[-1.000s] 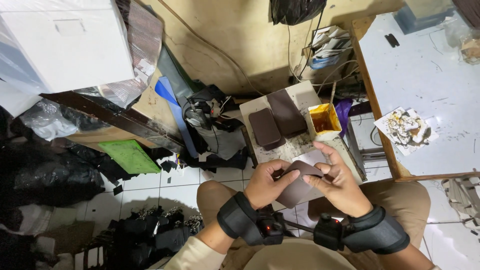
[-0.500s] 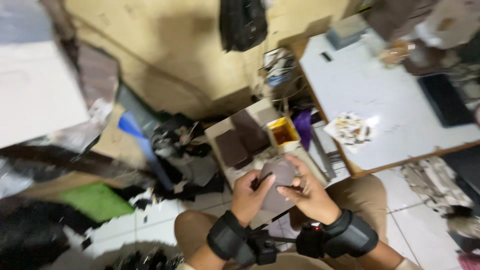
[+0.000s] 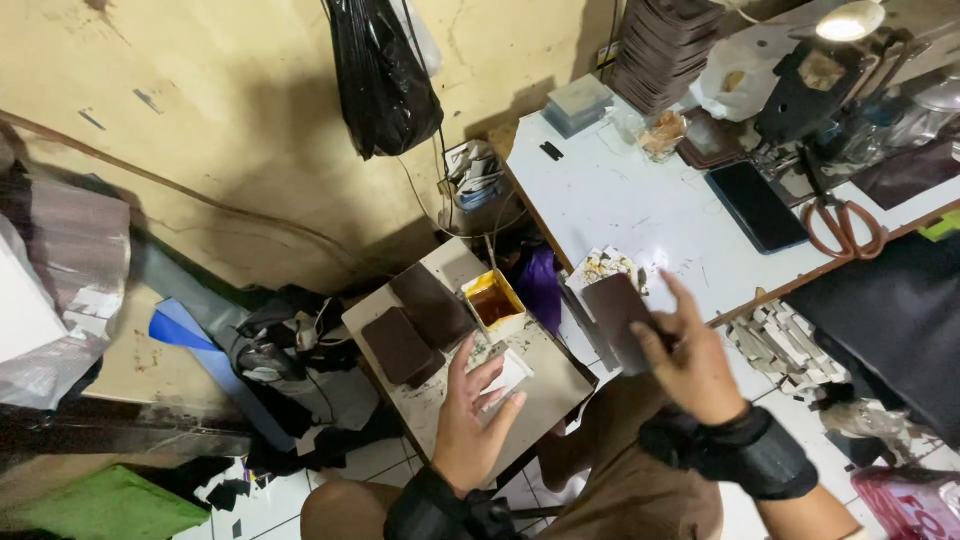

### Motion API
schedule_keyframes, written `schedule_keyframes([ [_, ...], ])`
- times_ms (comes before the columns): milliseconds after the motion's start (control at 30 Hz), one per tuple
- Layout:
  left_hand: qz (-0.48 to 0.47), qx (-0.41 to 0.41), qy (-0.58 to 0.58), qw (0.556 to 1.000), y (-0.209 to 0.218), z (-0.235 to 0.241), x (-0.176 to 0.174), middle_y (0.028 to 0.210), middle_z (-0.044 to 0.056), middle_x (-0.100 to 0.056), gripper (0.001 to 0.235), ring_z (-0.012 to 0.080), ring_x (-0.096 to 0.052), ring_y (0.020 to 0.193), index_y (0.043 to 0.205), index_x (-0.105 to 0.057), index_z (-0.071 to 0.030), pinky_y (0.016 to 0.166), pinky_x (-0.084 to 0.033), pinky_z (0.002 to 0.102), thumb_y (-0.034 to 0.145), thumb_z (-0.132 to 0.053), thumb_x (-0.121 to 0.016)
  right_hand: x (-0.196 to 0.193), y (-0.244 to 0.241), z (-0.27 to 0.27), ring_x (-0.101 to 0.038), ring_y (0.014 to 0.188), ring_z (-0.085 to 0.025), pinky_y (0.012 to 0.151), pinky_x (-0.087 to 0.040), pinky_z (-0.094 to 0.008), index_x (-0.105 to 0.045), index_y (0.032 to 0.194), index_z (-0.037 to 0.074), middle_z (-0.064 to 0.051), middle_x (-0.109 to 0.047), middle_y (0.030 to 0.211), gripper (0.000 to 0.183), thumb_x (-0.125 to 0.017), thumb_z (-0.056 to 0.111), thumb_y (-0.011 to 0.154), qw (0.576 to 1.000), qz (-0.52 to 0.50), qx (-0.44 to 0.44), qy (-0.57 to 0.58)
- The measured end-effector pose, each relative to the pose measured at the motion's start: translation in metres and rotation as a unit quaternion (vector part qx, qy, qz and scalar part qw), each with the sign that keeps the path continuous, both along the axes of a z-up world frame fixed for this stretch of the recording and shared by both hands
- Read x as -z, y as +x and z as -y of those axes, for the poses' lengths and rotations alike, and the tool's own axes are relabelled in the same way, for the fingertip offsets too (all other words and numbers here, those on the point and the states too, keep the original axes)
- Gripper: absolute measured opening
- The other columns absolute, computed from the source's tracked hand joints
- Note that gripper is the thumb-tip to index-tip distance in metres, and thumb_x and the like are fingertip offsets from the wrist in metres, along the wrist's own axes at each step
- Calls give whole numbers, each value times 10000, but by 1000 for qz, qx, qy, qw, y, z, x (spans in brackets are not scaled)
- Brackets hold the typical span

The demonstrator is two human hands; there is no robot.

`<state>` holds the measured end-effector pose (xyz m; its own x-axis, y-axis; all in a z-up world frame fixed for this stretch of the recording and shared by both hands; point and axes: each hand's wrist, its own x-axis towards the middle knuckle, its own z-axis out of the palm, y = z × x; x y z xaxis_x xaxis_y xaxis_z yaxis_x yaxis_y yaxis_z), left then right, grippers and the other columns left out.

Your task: The person sits at a workbench assembling small brown leather goods. They dip pieces into a yellow container of glue, press white paper strips onto the leather pieces, and set the finished pieces aside while handling more leather and paper components.

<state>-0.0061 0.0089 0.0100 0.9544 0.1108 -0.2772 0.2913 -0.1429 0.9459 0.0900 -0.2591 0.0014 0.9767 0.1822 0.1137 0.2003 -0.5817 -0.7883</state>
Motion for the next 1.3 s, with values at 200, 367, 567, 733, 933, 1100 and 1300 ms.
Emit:
schedule_keyframes([
  [200,23,11,56,998,-10,-23,52,1271,67,-759,540,162,-725,1137,1405,-530,-189,947,-589,312,903,-326,-672,75,84,89,-399,521,-232,494,-384,-361,-573,1575,62,-87,-427,664,598,-635,78,980,805,353,174,-444],
  [367,12,0,36,999,-24,-40,73,1132,39,-769,488,143,-679,905,1370,-577,-183,813,-546,311,916,-332,-675,129,109,114,-574,878,-213,724,-444,-346,-468,1634,124,29,-680,852,725,-498,192,913,741,307,171,-573],
  [567,-30,-59,27,997,-38,-74,86,1116,17,-772,516,138,-706,1021,1383,-590,-176,898,-550,298,898,-313,-702,112,104,106,-646,930,-331,780,-473,-432,-391,1680,139,-158,-754,924,799,-524,454,957,804,187,157,-543],
  [733,-20,-80,59,995,-48,-102,98,1179,43,-706,554,181,-707,1030,1453,-512,-179,838,-555,349,942,-340,-653,109,98,109,-733,902,-336,763,-512,-465,-418,1629,200,-91,-775,834,698,-506,469,991,803,154,143,-559],
  [933,92,-144,184,968,-40,-141,132,819,39,-696,402,226,-678,758,1352,-579,-106,718,-537,419,1003,-303,-616,128,111,102,-540,911,-391,873,-448,-455,-617,1290,-93,-235,-563,1079,201,-547,-71,1103,927,293,-18,-235],
  [1100,61,-71,339,936,5,-159,173,1245,66,-708,454,342,-675,986,1502,-440,-118,779,-516,495,1065,-240,-427,170,102,99,-668,1017,-411,1037,-510,-489,-478,1707,-229,-294,-696,1104,427,-467,-175,1285,940,307,0,-145],
  [1300,-61,119,495,859,47,-165,203,1679,126,-114,720,310,-84,1564,1597,-173,-56,1312,-138,453,1050,-362,-527,101,36,-42,-591,485,-118,377,-456,-262,-662,1329,-22,-93,-773,907,299,-577,-53,1044,940,234,-156,-193],
])
